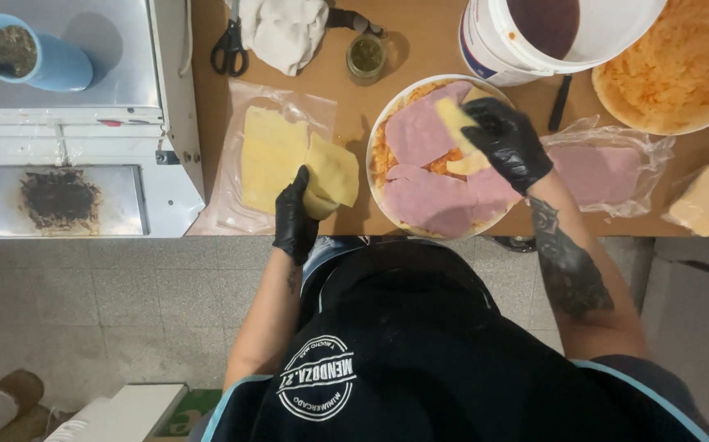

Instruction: The person spreads tomato sauce on a pizza base using a spoon, then places slices of ham and cheese on top. They add sliced jalapeños and sprinkle dried herbs over the pizza.

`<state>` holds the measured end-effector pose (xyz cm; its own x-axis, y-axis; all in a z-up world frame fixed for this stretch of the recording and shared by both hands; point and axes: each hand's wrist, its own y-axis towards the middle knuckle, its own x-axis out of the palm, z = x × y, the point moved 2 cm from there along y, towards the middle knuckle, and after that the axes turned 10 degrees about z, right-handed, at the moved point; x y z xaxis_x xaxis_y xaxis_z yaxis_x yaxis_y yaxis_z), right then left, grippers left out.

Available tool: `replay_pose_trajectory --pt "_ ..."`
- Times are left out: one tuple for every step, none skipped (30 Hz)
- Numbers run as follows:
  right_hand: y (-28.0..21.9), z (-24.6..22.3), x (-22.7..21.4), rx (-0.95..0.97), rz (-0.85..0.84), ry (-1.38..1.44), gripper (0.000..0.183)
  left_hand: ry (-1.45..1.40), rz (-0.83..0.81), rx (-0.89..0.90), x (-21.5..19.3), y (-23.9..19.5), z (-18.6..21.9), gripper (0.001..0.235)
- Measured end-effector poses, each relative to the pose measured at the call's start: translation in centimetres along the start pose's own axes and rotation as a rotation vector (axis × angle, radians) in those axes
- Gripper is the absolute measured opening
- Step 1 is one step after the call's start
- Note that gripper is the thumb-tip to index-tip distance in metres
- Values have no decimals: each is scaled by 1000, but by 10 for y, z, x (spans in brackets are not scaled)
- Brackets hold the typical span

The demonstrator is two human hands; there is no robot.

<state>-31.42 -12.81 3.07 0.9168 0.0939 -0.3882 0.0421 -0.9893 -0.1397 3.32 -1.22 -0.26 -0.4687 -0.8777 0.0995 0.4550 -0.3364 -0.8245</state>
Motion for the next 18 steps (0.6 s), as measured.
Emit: replay_pose_trajectory --pt "-4 -13 8 1 -3 1 40 -1 3 0 0 -3 1 42" --pt "-8 -26 19 21 -147 39 32 -9 3 -3 2 -6 4 41" --pt "-11 -39 29 40 -293 76 25 -18 4 -7 4 -9 6 40" --pt "-4 -19 38 38 -295 79 25 -18 5 -4 3 -6 4 40" --pt "1 -2 49 -165 -407 -45 20 -25 -2 1 3 -4 2 41" --pt "6 16 60 -369 -515 -171 18 -30 -12 6 4 -1 1 41" --pt "10 24 75 -371 -513 -169 18 -30 -13 8 4 -3 2 41" --pt "15 32 90 -369 -492 -235 15 -18 -12 11 4 -6 2 41" --pt "20 40 104 -368 -471 -301 12 -5 -12 14 4 -9 3 41" --pt "25 45 110 -367 -475 -299 12 -6 -8 15 3 -10 3 41" --pt "32 51 115 -332 -404 -335 12 8 -3 12 3 -10 3 42" --pt "39 56 120 -298 -332 -371 12 21 0 10 3 -11 3 43" --pt "40 67 124 -299 -335 -369 12 20 3 11 3 -13 4 43" --pt "43 77 127 -327 -243 -455 14 31 0 5 4 -15 5 44" --pt "47 87 130 -355 -149 -540 16 42 -4 0 4 -17 6 44" --pt "47 87 129 -358 -152 -540 16 38 -1 1 2 -14 3 44" --pt "46 86 129 -415 -104 -671 24 50 -25 2 0 -10 -1 47" --pt "43 87 127 -466 -54 -803 32 67 -49 0 -2 -8 -6 49"
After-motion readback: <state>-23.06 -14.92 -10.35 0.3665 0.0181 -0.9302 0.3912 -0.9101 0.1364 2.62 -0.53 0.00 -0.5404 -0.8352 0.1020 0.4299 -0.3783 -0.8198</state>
